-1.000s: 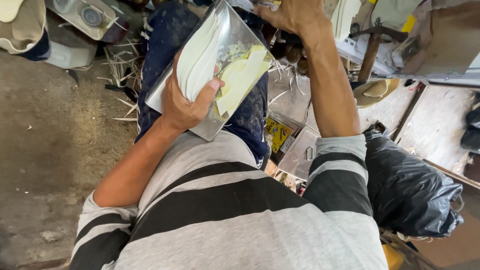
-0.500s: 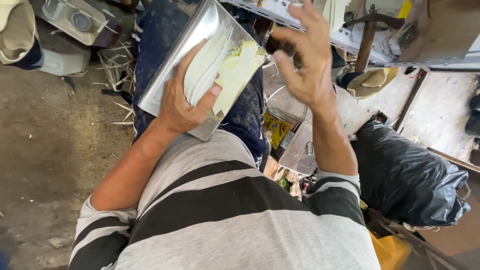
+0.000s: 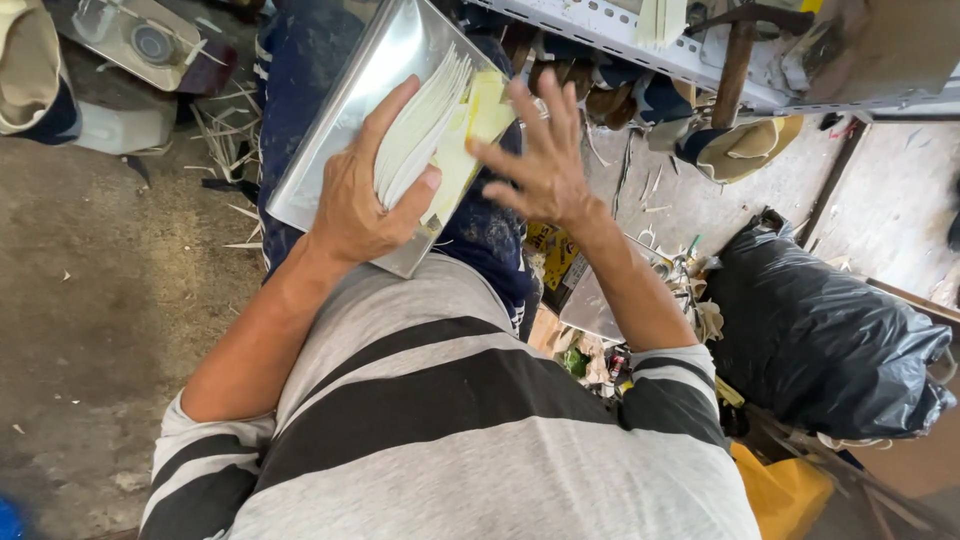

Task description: Applying adhesive to shoe upper components by pressing them against a glue-covered metal tray and stacking them.

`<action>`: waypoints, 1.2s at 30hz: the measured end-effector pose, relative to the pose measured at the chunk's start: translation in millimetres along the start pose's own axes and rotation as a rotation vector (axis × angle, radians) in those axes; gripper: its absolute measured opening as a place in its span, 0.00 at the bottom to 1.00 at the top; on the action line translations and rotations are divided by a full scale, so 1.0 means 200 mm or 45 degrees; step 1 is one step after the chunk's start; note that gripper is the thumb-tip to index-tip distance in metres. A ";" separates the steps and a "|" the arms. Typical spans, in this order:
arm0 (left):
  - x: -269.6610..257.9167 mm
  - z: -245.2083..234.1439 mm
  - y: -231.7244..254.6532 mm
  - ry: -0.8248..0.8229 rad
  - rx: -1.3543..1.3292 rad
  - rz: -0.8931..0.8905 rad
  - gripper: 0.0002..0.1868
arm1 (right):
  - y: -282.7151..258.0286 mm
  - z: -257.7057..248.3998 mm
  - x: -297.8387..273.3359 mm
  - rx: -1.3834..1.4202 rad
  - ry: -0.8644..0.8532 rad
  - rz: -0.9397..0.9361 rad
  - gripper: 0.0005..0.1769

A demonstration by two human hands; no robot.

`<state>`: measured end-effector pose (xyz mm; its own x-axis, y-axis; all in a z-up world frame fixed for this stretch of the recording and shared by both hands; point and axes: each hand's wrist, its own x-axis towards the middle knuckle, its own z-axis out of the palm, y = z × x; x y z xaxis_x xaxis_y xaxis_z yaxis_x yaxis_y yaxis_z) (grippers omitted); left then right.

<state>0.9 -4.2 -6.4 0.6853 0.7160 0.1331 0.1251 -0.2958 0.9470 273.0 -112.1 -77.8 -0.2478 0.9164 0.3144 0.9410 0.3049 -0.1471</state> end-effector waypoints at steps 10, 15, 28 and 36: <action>0.00 0.02 -0.02 0.428 -0.543 0.034 0.17 | -0.02 -0.13 0.15 -0.198 -0.170 0.312 0.37; 0.01 -0.02 0.01 0.517 -0.615 -0.065 0.18 | -0.22 -0.07 0.10 -0.434 -0.138 0.170 0.40; 0.00 -0.01 -0.07 0.435 -0.891 0.129 0.30 | -0.48 -0.12 0.01 -0.512 -0.138 -0.115 0.37; 0.00 -0.02 -0.04 0.436 -1.000 -0.012 0.31 | -0.41 -0.19 -0.06 -0.250 -0.084 -0.175 0.36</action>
<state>-3.0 1.8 -12.8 0.4166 0.9050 0.0855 -0.4903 0.1445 0.8595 208.5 -157.5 -33.7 -0.3847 0.8869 0.2557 0.9227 0.3773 0.0796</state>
